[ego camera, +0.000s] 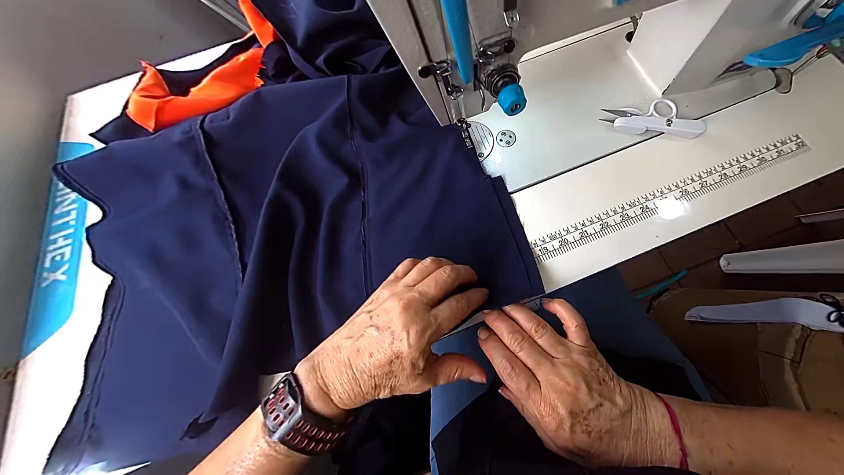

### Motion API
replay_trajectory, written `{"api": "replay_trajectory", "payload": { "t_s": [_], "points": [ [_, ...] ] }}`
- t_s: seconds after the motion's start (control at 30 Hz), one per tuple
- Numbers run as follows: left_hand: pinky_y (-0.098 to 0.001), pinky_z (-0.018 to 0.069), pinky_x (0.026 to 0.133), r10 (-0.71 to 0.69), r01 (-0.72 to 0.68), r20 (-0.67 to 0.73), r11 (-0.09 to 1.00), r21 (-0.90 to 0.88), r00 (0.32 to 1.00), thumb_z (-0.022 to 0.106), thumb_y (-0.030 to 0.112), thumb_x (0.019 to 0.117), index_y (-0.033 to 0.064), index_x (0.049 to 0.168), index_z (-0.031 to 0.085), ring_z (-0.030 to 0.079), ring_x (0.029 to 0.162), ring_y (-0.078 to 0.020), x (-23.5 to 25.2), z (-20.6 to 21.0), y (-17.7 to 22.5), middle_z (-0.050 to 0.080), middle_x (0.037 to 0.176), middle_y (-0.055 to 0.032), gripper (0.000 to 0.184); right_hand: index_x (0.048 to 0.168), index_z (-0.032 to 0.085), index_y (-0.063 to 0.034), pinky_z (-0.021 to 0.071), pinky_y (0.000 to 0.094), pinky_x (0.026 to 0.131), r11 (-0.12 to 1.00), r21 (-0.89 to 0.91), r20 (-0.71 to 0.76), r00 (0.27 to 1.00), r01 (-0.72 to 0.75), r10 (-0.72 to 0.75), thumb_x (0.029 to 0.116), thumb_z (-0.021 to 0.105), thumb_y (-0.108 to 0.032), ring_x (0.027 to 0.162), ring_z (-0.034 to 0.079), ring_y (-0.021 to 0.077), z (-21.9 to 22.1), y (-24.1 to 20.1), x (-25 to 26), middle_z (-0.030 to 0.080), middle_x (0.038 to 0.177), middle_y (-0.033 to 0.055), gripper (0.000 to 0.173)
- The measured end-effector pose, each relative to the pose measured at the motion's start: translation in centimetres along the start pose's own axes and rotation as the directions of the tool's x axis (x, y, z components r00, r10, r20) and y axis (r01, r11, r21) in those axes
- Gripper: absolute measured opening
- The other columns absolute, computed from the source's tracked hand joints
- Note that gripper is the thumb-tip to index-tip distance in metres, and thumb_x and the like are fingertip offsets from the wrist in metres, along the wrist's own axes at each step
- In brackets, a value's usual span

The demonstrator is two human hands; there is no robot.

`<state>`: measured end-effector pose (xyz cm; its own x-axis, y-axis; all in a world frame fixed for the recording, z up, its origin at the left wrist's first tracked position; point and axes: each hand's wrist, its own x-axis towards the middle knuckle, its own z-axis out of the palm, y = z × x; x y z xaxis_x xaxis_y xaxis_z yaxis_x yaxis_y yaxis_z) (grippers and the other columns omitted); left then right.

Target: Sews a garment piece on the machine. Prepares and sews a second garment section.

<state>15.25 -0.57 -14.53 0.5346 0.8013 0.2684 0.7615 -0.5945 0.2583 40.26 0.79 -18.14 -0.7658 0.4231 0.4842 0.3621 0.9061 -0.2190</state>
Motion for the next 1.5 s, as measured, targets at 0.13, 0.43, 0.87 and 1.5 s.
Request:
{"api": "replay_trajectory", "payload": {
  "t_s": [0.13, 0.43, 0.87, 1.5],
  "points": [
    [-0.0345, 0.0532, 0.087, 0.019, -0.017, -0.083, 1.0, 0.022, 0.996, 0.054, 0.019, 0.1001, 0.0097, 0.103, 0.077, 0.067, 0.104, -0.0216, 0.0, 0.8, 0.1, 0.073, 0.107, -0.0079, 0.025, 0.129, 0.063, -0.0136, 0.0353, 0.0496, 0.107, 1.0, -0.021, 0.022, 1.0, -0.007, 0.008, 0.1037, 0.045, -0.028, 0.131, 0.058, 0.0193, 0.2, 0.4, -0.4, 0.068, 0.136, 0.0041, 0.034],
    [-0.0399, 0.0561, 0.084, -0.133, 0.143, -0.081, 0.982, 0.122, 0.988, 0.047, 0.052, 0.103, 0.0079, 0.104, 0.077, 0.068, 0.099, -0.025, 0.1, -0.4, -1.0, 0.072, 0.104, -0.0104, 0.054, 0.13, 0.061, -0.0163, 0.0334, 0.0463, 0.106, 0.999, -0.039, 0.026, 0.999, 0.023, -0.022, 0.1081, 0.037, -0.033, 0.131, 0.056, 0.0166, -0.1, 1.6, -1.7, 0.067, 0.136, 0.0003, 0.037],
    [-0.0551, 0.0423, 0.112, -0.192, 0.202, -0.091, 0.972, 0.118, 0.977, 0.051, 0.048, 0.1017, 0.0005, 0.135, 0.064, 0.053, 0.138, -0.035, 5.9, 0.6, -4.5, 0.059, 0.145, -0.0179, 0.059, 0.125, 0.063, -0.0175, 0.0341, 0.0435, 0.104, 0.998, 0.01, 0.023, 0.998, 0.062, -0.062, 0.1073, 0.038, -0.037, 0.128, 0.056, 0.0182, -0.1, 2.1, -1.5, 0.068, 0.134, 0.0012, 0.037],
    [-0.0641, 0.0315, 0.117, -0.236, 0.254, -0.123, 0.954, 0.157, 0.964, 0.033, 0.081, 0.0921, 0.0173, 0.142, 0.063, 0.041, 0.147, -0.0383, 5.4, 3.2, -5.1, 0.048, 0.155, -0.0194, 0.086, 0.11, 0.079, -0.0138, 0.041, 0.0593, 0.101, 0.989, 0.125, 0.024, 0.996, 0.083, -0.086, 0.0961, 0.058, -0.043, 0.134, 0.056, 0.0341, -0.4, 15.5, 11.7, 0.073, 0.127, 0.0036, 0.039]
  ]
}}
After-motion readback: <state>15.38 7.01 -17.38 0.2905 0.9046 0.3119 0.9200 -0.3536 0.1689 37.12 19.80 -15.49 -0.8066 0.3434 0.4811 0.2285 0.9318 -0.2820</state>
